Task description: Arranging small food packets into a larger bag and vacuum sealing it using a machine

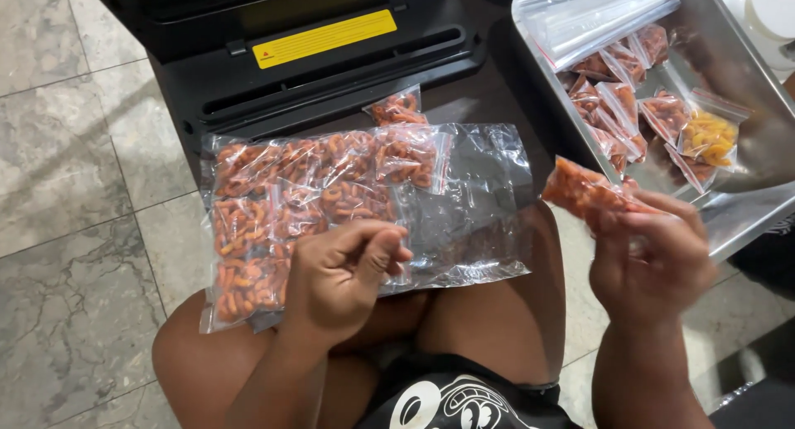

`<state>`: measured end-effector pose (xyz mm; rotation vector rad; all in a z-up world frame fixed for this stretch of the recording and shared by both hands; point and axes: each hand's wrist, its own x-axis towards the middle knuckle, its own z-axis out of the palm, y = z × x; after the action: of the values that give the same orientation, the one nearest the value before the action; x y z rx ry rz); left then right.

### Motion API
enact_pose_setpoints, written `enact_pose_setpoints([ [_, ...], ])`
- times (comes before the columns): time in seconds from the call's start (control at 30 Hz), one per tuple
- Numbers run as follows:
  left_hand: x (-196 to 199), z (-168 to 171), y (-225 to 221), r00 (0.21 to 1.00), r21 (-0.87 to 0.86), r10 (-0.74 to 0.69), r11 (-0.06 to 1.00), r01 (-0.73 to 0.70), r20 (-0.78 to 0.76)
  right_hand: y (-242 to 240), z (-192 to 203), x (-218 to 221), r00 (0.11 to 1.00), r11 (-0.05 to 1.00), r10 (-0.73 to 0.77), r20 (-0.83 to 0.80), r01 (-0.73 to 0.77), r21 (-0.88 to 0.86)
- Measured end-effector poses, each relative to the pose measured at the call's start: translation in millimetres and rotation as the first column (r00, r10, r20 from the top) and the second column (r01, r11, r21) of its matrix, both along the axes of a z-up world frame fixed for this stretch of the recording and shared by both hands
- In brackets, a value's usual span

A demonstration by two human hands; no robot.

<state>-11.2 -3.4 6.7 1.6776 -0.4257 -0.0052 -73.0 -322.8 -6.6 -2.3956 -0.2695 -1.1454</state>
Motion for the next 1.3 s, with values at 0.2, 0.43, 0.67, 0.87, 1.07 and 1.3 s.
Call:
enact_pose_setpoints([
  [0.2,-1,1,-5,0.953,0.159,0.22,0.954,-0.255,0.206,20,5,21,0.971,0.991,-0.036,-0.235,0.005,-0.134],
  [0.43,15,-19,5,0.711,0.324,0.266,0.749,-0.577,0.65,24,-10,45,0.867,0.867,0.272,-0.417,-0.033,0.498],
  [0.67,22,-43,3,0.894,0.729,0.025,0.568,-0.381,0.448,21,-16,78,0.621,0.834,0.47,-0.627,-0.08,0.546],
  [0.87,21,-42,5,0.896,0.752,0.004,0.541,-0.375,0.444,37,-22,100,0.314,0.541,0.824,-0.471,-0.19,0.819],
  [1.07,20,-41,5,0.889,0.712,0.023,0.59,-0.381,0.457,59,-30,107,0.292,0.531,0.835,-0.467,-0.204,0.822],
  [1.3,14,-19,-5,0.725,0.531,-0.07,0.729,-0.431,0.685,74,-27,104,0.513,0.751,0.66,-0.549,-0.471,0.463],
])
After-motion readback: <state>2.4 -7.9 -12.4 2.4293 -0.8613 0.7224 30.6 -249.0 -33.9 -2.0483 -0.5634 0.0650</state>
